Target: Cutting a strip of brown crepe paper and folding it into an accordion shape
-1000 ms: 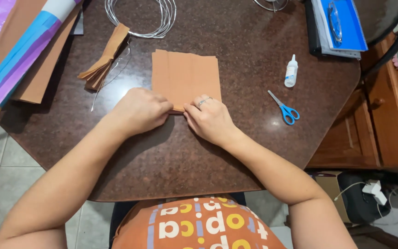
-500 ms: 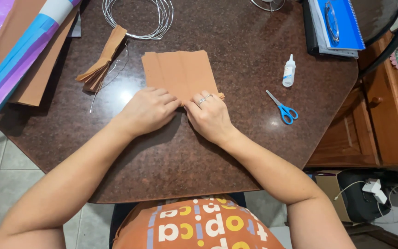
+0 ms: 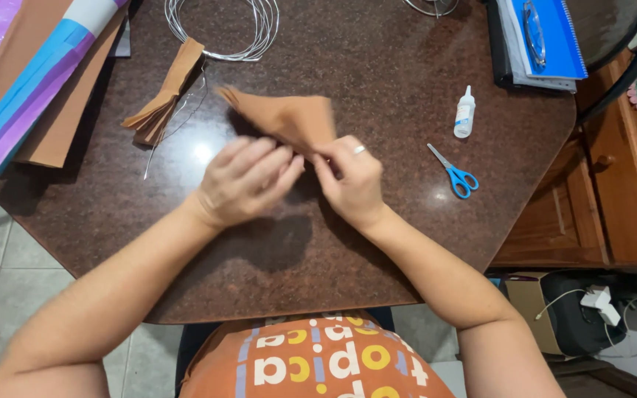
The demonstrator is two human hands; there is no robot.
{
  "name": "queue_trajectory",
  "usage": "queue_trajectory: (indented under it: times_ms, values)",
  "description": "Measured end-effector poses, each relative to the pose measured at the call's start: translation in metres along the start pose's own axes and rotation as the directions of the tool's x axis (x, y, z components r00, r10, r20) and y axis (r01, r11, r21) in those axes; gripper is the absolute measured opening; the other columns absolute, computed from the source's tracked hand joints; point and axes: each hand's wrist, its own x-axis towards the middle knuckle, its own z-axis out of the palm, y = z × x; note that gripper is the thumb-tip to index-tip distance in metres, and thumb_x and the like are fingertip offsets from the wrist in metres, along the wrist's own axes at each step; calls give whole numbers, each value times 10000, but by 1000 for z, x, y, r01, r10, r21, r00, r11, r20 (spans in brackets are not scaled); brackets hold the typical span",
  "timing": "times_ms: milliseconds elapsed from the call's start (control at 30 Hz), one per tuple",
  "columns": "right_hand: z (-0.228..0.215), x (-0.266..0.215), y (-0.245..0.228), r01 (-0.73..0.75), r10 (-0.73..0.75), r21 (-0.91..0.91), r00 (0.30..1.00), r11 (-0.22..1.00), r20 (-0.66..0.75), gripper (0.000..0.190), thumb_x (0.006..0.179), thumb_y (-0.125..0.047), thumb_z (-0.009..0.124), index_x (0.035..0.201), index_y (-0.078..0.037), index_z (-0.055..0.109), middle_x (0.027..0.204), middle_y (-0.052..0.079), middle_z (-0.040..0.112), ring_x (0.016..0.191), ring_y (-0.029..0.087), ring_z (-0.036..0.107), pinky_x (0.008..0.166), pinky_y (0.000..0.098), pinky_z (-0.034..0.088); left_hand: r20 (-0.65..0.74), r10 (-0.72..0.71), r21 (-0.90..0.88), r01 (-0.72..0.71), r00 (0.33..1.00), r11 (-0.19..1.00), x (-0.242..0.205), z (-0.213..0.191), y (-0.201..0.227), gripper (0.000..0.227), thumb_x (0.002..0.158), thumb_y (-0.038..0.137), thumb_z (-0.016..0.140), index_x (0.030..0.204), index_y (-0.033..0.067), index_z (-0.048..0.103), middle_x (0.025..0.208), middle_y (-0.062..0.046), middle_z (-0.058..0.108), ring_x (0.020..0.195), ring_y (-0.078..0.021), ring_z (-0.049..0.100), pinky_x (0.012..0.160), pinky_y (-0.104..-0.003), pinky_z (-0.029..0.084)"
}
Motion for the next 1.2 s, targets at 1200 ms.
queue_trajectory:
  times_ms: [1200]
  values:
    - [-3,-18,64,-313,166,180,815,933,555,105,908,-170,789,991,-110,767,804,115,700,770,300,691,728,401,535,875,-394,-91,894,282,438,-2,5,-16,142,857,197,768,959,104,803,843,-154,772,885,-401,731,782,-472,556]
